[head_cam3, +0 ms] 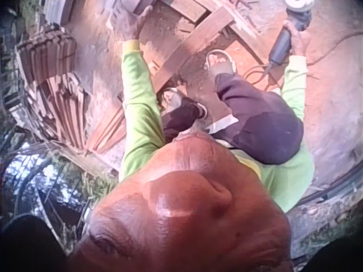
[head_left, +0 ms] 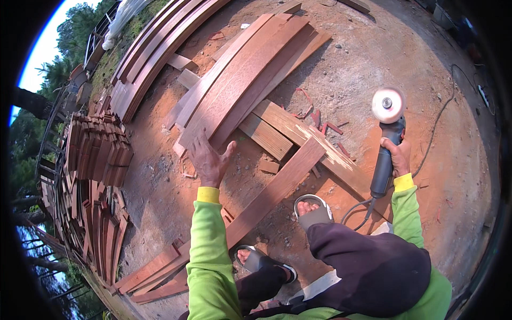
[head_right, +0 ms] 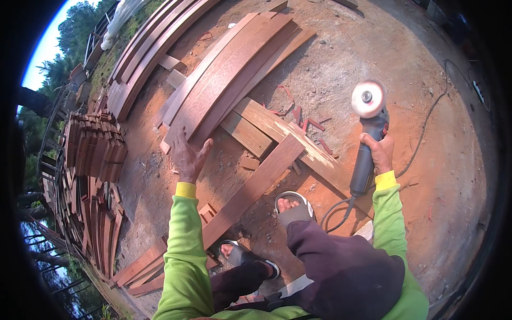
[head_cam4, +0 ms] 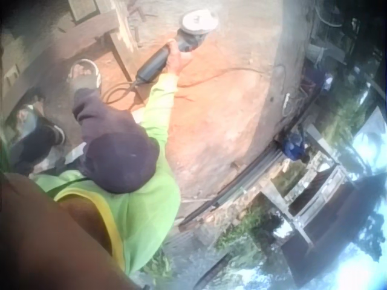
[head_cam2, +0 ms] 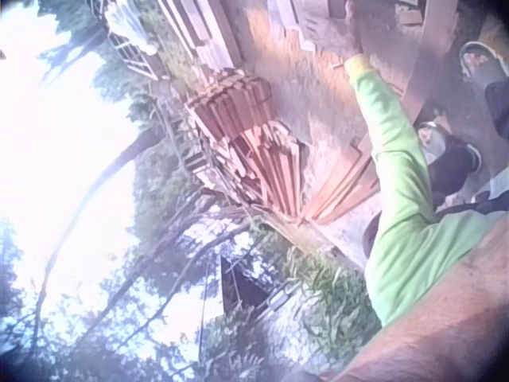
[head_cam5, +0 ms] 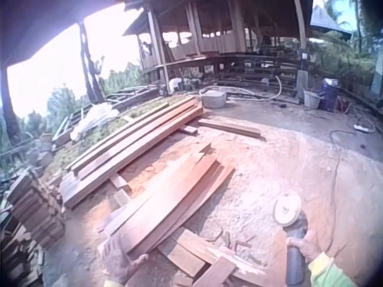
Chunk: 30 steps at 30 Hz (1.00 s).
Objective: The person selects a wooden plank from a pile and uses an angle grinder to cut it into smaller pieces. The person repeatedly positions the plank and cuts it, creating several smaller segments.
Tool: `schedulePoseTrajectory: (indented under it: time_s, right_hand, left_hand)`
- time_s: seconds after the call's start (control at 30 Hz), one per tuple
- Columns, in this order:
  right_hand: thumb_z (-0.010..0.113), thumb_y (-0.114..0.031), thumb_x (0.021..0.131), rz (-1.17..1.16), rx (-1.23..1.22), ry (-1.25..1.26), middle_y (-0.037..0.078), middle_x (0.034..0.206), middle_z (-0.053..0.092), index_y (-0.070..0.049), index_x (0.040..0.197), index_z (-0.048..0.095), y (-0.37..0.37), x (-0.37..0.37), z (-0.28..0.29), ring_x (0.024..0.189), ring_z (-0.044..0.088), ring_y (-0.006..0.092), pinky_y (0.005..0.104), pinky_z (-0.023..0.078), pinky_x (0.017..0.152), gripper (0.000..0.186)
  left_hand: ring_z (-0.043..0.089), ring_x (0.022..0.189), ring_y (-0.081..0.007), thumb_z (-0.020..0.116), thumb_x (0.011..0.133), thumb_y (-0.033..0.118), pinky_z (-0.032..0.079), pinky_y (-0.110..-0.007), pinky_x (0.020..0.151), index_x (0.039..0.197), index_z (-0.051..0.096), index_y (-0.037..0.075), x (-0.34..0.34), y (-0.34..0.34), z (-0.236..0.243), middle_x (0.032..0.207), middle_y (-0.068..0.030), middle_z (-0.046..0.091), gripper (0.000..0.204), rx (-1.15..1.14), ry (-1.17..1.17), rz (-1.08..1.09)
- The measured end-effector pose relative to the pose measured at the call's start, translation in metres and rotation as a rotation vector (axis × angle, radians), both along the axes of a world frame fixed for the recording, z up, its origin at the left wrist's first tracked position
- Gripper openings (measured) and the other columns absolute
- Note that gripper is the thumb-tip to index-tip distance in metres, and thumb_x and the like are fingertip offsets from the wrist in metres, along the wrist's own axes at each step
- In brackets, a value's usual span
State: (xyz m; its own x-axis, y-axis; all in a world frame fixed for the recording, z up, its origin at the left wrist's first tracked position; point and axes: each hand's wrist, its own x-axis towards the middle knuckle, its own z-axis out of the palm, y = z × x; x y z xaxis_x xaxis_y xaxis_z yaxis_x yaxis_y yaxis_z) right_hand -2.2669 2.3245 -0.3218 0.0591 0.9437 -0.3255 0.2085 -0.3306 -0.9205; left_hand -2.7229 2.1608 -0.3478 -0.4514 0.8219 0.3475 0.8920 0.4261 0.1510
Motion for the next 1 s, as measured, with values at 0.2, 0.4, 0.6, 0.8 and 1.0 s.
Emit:
schedulePoseTrajectory:
  time_s: [0.2, 0.4, 0.6, 0.8, 1.0]
  right_hand:
    - [0.077, -0.018, 0.073, 0.012, 0.060, 0.015, 0.002, 0.071, 0.060, 0.000, 0.086, 0.064, -0.003, 0.000, -0.002, 0.052, 0.056, 0.0110, 0.0265, 0.045, 0.048, 0.026]
    - [0.078, -0.019, 0.074, 0.031, -0.058, -0.069, 0.003, 0.072, 0.062, 0.000, 0.087, 0.065, 0.002, 0.009, -0.013, 0.053, 0.058, 0.0112, 0.0262, 0.047, 0.048, 0.027]
    - [0.079, -0.018, 0.073, 0.013, -0.039, -0.058, 0.005, 0.074, 0.063, 0.002, 0.089, 0.064, -0.001, 0.011, -0.007, 0.053, 0.059, 0.0116, 0.0268, 0.047, 0.048, 0.030]
    - [0.079, -0.018, 0.073, 0.005, 0.031, -0.047, 0.004, 0.073, 0.062, 0.001, 0.087, 0.064, 0.001, 0.010, -0.006, 0.053, 0.058, 0.0118, 0.0266, 0.047, 0.048, 0.028]
    - [0.078, -0.019, 0.075, 0.022, -0.016, -0.072, 0.004, 0.066, 0.061, 0.001, 0.085, 0.063, -0.003, 0.004, 0.003, 0.047, 0.058, 0.0119, 0.0254, 0.046, 0.043, 0.027]
  left_hand:
    - [0.054, 0.107, -0.0387, 0.081, 0.071, 0.052, 0.044, -0.046, 0.094, 0.132, 0.044, -0.003, 0.082, -0.128, -0.053, 0.117, -0.0212, 0.056, 0.090, -0.303, -0.331, -0.145]
    - [0.052, 0.106, -0.0387, 0.086, 0.059, 0.034, 0.038, -0.047, 0.095, 0.131, 0.041, -0.003, 0.088, -0.213, -0.078, 0.113, -0.0207, 0.052, 0.093, -0.529, -0.342, -0.174]
    - [0.053, 0.103, -0.0369, 0.085, 0.058, 0.026, 0.042, -0.044, 0.090, 0.128, 0.045, -0.001, 0.108, -0.164, -0.078, 0.108, -0.0175, 0.054, 0.085, -0.551, -0.430, -0.102]
    - [0.053, 0.106, -0.0363, 0.083, 0.062, 0.025, 0.042, -0.045, 0.093, 0.128, 0.045, 0.000, 0.139, -0.077, -0.069, 0.111, -0.0170, 0.054, 0.079, -0.369, -0.297, -0.073]
    - [0.054, 0.103, -0.0342, 0.083, 0.060, 0.024, 0.042, -0.045, 0.089, 0.124, 0.046, 0.002, 0.135, -0.114, -0.089, 0.107, -0.0145, 0.054, 0.077, -0.423, -0.293, 0.009]
